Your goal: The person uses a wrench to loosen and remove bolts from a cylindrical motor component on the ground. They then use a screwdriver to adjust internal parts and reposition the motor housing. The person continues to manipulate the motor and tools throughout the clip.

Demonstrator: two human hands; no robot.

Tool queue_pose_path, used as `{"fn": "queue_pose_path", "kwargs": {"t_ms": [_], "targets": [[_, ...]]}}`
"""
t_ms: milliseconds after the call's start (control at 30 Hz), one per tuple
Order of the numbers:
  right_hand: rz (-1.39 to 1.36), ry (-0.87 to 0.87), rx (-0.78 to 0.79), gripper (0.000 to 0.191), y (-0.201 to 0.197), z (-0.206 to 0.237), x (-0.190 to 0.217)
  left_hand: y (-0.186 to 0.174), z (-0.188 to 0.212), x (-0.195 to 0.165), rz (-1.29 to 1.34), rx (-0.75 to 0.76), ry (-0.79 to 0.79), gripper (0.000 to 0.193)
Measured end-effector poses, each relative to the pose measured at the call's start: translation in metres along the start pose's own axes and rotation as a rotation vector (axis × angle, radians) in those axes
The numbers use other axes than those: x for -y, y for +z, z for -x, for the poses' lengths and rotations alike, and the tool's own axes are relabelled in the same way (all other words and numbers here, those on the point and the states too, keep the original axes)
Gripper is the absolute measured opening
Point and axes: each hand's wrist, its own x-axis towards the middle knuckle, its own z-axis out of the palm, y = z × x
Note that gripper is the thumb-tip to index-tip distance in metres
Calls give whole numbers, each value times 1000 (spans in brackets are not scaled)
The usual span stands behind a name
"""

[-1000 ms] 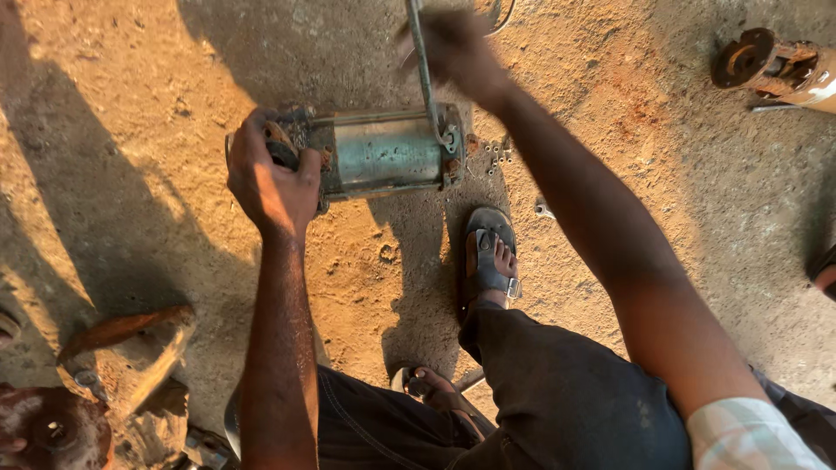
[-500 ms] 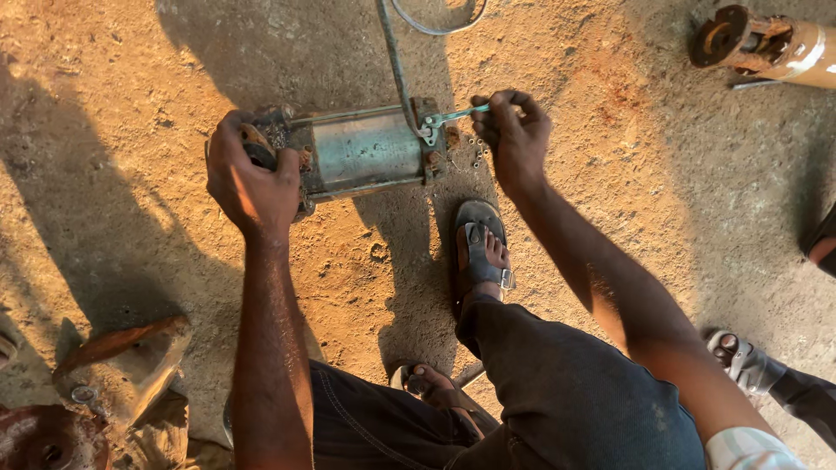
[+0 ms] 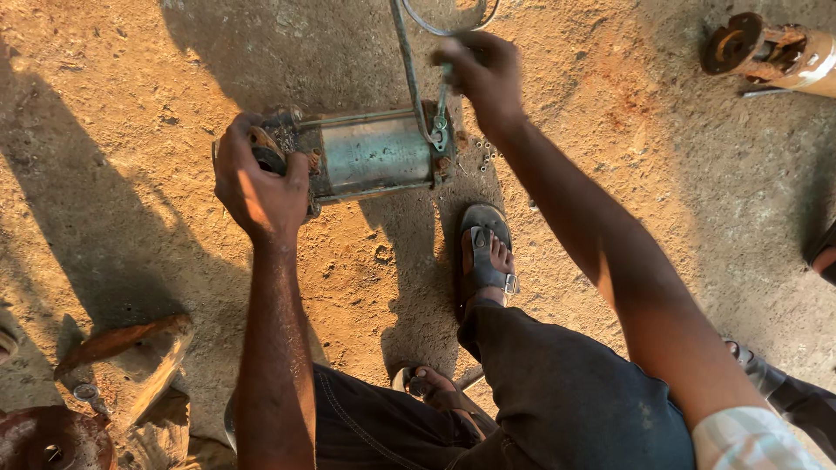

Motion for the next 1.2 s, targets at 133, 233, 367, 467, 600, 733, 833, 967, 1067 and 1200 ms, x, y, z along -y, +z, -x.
{"fn": "queue_pose_path", "kwargs": {"t_ms": [133,233,367,467,600,733,833,967,1067,1200], "targets": [[237,-204,821,21,57,-23,15,-1,-1,-2,31,-9,50,51],[438,-154,1018,21,62,-29,30,-3,0,-3,35,-3,49,51],[206,-140,420,24,10,-23,46,-4,0,-3,94,38,-48,53],[137,-74,55,33,-15,0,36,-2,-2,-2,-1,-26,76,56],[-134,14,-178,35,-29,39,13,-1,-2,-2,6,-3,-19,54],[-228,9,-299,32,-31,65,-3,-4,-2,-3,-2,15,-38,53],[-220,56,-354,31,-28,79,-9,-5,-2,-2,16,14,-27,52],[-291,118,-373,29,-24,94,-16,-3,-2,0,-1,19,-35,53],[-290,150,-386,28,-20,107,-23,0,-2,4,-14,25,-28,53],[-370,125,-355,34,-20,118,-29,3,0,7,-14,12,-21,54]]}}
